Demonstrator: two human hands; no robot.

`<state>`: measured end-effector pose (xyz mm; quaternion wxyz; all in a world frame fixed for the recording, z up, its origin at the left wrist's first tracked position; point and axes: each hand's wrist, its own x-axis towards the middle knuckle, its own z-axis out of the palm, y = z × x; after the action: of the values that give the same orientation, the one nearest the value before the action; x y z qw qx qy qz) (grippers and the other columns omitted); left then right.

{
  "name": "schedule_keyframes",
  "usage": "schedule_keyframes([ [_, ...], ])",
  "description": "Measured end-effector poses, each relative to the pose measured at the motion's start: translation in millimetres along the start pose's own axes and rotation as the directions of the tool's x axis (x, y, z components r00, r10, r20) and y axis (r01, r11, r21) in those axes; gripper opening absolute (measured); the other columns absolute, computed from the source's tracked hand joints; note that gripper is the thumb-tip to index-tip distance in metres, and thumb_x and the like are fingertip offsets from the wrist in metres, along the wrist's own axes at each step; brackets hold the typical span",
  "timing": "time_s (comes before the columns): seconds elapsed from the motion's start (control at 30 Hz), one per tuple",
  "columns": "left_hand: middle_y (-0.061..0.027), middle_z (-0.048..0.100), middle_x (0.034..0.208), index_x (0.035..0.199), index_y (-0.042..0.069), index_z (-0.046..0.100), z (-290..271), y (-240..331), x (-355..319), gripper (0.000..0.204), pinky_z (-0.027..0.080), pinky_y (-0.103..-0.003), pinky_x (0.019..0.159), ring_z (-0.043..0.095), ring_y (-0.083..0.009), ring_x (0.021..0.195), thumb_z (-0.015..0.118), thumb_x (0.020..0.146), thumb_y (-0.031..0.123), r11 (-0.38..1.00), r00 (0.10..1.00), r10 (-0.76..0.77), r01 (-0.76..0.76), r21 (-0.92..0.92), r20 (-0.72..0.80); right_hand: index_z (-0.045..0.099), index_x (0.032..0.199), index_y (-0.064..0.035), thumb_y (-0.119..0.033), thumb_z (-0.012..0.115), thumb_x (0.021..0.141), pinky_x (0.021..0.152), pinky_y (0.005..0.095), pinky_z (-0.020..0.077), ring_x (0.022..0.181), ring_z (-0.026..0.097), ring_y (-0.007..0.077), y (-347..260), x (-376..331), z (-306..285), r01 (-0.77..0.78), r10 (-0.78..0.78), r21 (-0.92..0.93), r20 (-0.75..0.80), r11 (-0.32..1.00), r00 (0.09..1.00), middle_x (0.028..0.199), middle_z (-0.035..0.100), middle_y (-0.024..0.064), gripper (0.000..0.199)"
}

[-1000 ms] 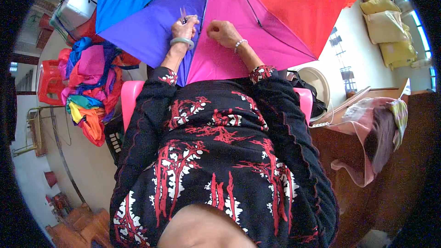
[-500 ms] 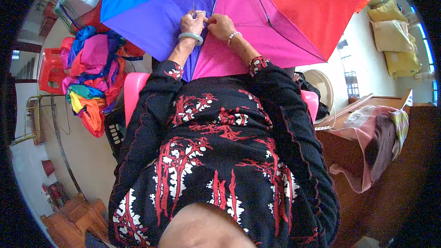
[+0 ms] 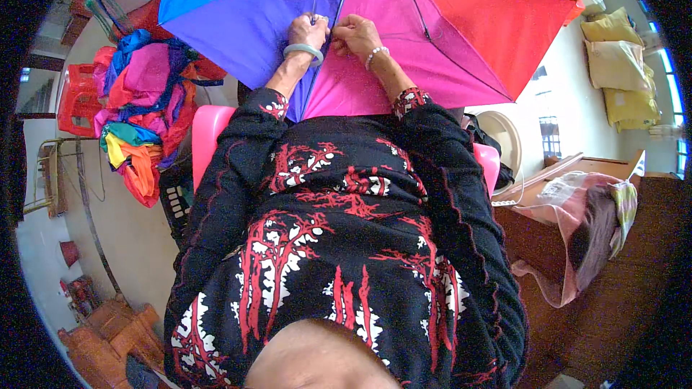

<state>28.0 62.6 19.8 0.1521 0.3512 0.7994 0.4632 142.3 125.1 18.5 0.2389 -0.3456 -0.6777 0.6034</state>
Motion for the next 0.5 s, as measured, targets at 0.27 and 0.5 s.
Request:
schedule_keyframes([
  [0.27, -0.02, 0.059, 0.078, 0.074, 0.003, 0.061, 8.8, -11.0, 9.1, 0.021, 0.047, -0.039, 0.067, 0.058, -0.0335, 0.075, 0.053, 0.069, 0.022, 0.992, 0.999, -0.01, 0.004, 0.124, 0.043, 0.056, 0.079, -0.0001, -0.012, 0.057, 0.07, 0.04, 0.0259, 0.0444, 0.047, 0.055, 0.0147, -21.1, 26.4, -89.0, 0.095, -0.331, -0.457, -0.471, 0.884, 0.818, 0.059, 0.056, 0.0091, 0.015],
  [0.5, -0.0196, 0.059, 0.08, 0.076, 0.002, 0.061, 12.5, -11.6, 10.2, 0.023, 0.047, -0.039, 0.069, 0.058, -0.0327, 0.077, 0.053, 0.069, 0.022, 0.994, 0.994, -0.03, 0.02, 0.103, 0.102, 0.05, 0.076, 0.0005, -0.001, 0.053, 0.072, 0.041, 0.0275, 0.0472, 0.048, 0.054, 0.0172, -81.5, 10.3, -167.7, 0.34, -0.08, 0.173, -0.783, 0.924, 0.617, 0.063, 0.055, 0.0138, 0.005],
])
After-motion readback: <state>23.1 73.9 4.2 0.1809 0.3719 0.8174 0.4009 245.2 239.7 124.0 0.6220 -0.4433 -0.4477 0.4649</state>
